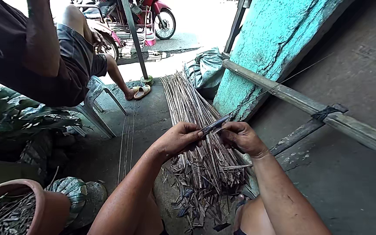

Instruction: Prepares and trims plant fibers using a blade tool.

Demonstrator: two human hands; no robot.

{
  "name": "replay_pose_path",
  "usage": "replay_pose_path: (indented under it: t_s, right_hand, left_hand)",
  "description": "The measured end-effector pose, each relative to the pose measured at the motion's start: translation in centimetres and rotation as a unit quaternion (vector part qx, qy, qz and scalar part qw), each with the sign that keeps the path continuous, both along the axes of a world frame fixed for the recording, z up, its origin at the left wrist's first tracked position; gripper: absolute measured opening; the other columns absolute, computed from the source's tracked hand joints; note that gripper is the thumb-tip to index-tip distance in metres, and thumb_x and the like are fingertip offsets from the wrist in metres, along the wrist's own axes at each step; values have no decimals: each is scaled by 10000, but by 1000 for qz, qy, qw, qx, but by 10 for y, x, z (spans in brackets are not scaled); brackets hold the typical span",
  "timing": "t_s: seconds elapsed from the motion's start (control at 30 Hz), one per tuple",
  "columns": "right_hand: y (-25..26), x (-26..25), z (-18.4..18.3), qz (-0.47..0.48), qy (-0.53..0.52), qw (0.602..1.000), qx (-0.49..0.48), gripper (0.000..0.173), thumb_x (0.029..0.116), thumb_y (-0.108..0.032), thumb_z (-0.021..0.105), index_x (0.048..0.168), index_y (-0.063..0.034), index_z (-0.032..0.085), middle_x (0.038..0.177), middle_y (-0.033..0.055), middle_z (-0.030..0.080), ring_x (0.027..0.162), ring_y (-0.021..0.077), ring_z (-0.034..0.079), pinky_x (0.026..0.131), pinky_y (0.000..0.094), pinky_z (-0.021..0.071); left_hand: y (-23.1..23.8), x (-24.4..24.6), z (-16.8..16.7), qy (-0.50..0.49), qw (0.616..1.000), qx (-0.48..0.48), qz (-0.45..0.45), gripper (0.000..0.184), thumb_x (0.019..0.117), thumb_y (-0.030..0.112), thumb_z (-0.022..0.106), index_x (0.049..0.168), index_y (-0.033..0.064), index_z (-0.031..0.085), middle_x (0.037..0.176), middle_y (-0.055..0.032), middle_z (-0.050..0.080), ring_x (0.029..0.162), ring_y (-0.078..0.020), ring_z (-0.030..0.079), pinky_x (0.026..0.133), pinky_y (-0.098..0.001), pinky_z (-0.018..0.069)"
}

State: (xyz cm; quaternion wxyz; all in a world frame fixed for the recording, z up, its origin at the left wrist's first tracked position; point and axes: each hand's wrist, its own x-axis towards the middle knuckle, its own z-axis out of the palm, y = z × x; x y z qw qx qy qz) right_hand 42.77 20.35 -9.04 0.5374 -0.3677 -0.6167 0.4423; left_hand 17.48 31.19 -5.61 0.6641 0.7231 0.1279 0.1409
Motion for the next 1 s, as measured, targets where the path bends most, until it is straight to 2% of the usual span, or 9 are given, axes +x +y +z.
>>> replay_pose_path:
  t_s: [0.17,0.27,0.4,0.47,0.6,0.7,0.87,0.97,1.0]
  right_hand:
    - [-4,-13,4,41,-9,999,-33,95,1012,-149,654,1021,-74,711,800,-33,733,634,49,675,580,223,587]
    - [-2,-23,0,71,19,996,-58,99,1006,-117,656,1046,-48,714,787,-16,735,611,51,668,553,213,576]
    - [1,-18,-3,76,26,996,-41,96,996,-109,672,1047,-46,725,810,-9,740,617,50,670,546,212,575]
    - [1,-12,-3,60,13,998,-20,97,998,-132,678,1032,-54,726,819,-16,738,633,49,673,564,215,578]
    - [0,0,1,-1,-18,1000,13,133,1003,-173,679,923,-69,698,769,-23,723,610,48,660,571,214,572]
    - [-1,-1,2,-12,-19,999,25,118,1005,-164,675,945,-67,706,779,-24,724,621,46,659,586,215,573]
    - [-4,14,10,-146,64,983,87,139,1031,-214,632,1022,-122,735,780,19,723,601,87,663,580,251,592]
    - [-9,21,14,-130,92,984,82,93,1007,-189,657,1014,-154,742,794,2,731,604,88,683,571,252,608]
    - [-10,16,15,-120,87,987,63,86,1003,-176,658,1014,-141,736,804,-5,728,612,83,677,566,251,602]
  left_hand:
    - [-7,0,-2,14,1000,4,1,248,1082,186,506,1043,30,696,818,3,719,589,-39,625,539,-196,530]
    - [-8,5,-6,12,1000,-3,-15,247,1076,164,496,1017,30,695,768,6,689,562,-38,594,514,-190,501]
    - [-4,5,-7,-2,999,-16,-48,254,1079,168,484,995,36,683,716,10,652,525,-35,561,479,-181,470]
    - [-2,4,-7,-3,998,-28,-56,258,1086,176,481,1008,35,682,713,18,649,526,-28,560,480,-174,470]
    - [0,1,-3,1,998,-42,-53,258,1084,193,485,1029,39,685,735,16,671,527,-24,573,470,-174,476]
    - [-1,0,-2,2,998,-43,-53,259,1088,193,479,1024,41,679,736,14,669,524,-23,571,463,-172,472]
    - [0,-2,-4,-4,998,-41,-54,263,1088,195,485,1012,38,683,755,3,682,529,-29,576,473,-178,480]
    - [-3,-1,-8,-9,999,-23,-31,256,1093,210,475,1076,45,670,844,-4,705,531,-24,566,464,-175,468]
    - [-3,0,-8,-8,1000,-5,-18,259,1097,212,458,1097,45,657,834,7,684,536,-23,555,474,-176,467]
